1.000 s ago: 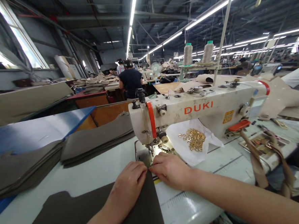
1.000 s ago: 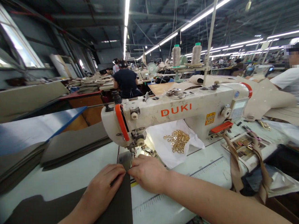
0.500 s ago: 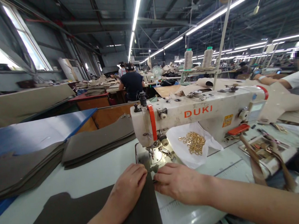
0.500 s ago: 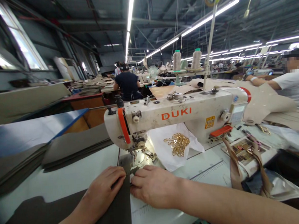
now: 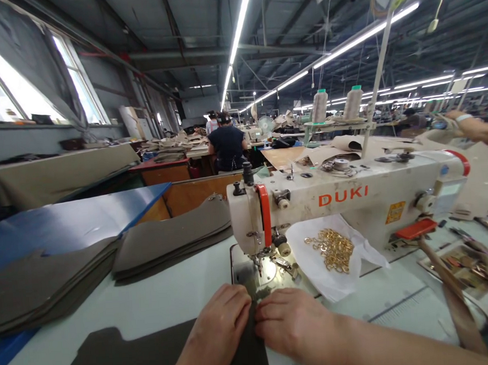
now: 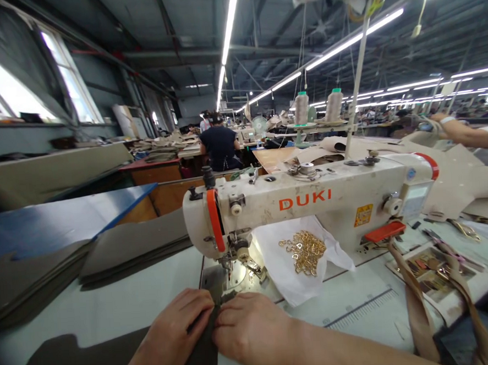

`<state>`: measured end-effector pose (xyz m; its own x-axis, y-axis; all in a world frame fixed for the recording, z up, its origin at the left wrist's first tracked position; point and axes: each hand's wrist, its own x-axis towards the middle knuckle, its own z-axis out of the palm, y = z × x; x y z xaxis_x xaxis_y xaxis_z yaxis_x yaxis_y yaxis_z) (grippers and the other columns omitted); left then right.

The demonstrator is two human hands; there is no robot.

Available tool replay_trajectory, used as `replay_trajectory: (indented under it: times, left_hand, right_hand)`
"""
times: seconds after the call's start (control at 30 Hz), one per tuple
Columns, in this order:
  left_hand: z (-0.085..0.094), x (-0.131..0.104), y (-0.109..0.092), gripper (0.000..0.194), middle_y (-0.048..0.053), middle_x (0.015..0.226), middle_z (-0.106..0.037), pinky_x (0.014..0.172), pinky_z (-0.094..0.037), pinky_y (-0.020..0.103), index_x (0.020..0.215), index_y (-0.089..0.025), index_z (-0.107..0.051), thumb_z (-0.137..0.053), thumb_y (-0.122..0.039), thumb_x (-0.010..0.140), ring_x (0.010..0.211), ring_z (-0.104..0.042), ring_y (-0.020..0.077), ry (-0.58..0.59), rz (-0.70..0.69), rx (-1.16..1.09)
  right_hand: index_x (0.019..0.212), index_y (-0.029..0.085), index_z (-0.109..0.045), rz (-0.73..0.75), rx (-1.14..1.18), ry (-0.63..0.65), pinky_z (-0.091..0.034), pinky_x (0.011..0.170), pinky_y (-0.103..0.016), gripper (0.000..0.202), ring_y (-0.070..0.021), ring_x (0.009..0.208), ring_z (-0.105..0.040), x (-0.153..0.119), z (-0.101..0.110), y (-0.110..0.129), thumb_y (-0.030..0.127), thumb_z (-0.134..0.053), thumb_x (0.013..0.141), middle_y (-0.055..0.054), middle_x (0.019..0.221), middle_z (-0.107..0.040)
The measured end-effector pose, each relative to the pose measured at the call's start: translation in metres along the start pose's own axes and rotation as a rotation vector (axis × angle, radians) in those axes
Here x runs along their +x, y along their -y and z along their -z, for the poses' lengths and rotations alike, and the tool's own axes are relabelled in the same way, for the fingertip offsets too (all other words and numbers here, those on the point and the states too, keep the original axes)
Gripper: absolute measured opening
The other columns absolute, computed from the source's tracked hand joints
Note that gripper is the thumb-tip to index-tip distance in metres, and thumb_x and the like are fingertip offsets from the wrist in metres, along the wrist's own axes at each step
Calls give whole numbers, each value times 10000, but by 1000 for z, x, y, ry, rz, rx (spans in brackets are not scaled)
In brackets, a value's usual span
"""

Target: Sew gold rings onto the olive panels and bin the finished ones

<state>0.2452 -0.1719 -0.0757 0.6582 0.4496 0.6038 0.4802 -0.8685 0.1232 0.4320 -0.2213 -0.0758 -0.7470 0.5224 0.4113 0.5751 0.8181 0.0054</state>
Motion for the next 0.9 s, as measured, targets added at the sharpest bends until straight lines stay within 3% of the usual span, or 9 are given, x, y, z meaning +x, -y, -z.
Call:
replay_trajectory:
  times: [0.63,0.9]
  left_hand:
    - [-1,5,-1,234,9,716,-634,632,-516,271,757,-200,-566,-395,-126,898,680,-609,157,-20,-3,-30]
    - [1,3,-2,204,19,743,-656,654,-541,279,754,-201,-583,-436,-91,844,706,-625,164,16,60,-52]
  right_hand:
    - [890,157,-624,-32,51,-30,-475,824,-274,162,-154,874,-594,1,2,2,192,-470,930,-57,885,-674]
    - [906,131,-619,-142,41,-23,-475,860,-322,142,-191,909,-584,8,12,6,182,-487,901,-72,916,-663]
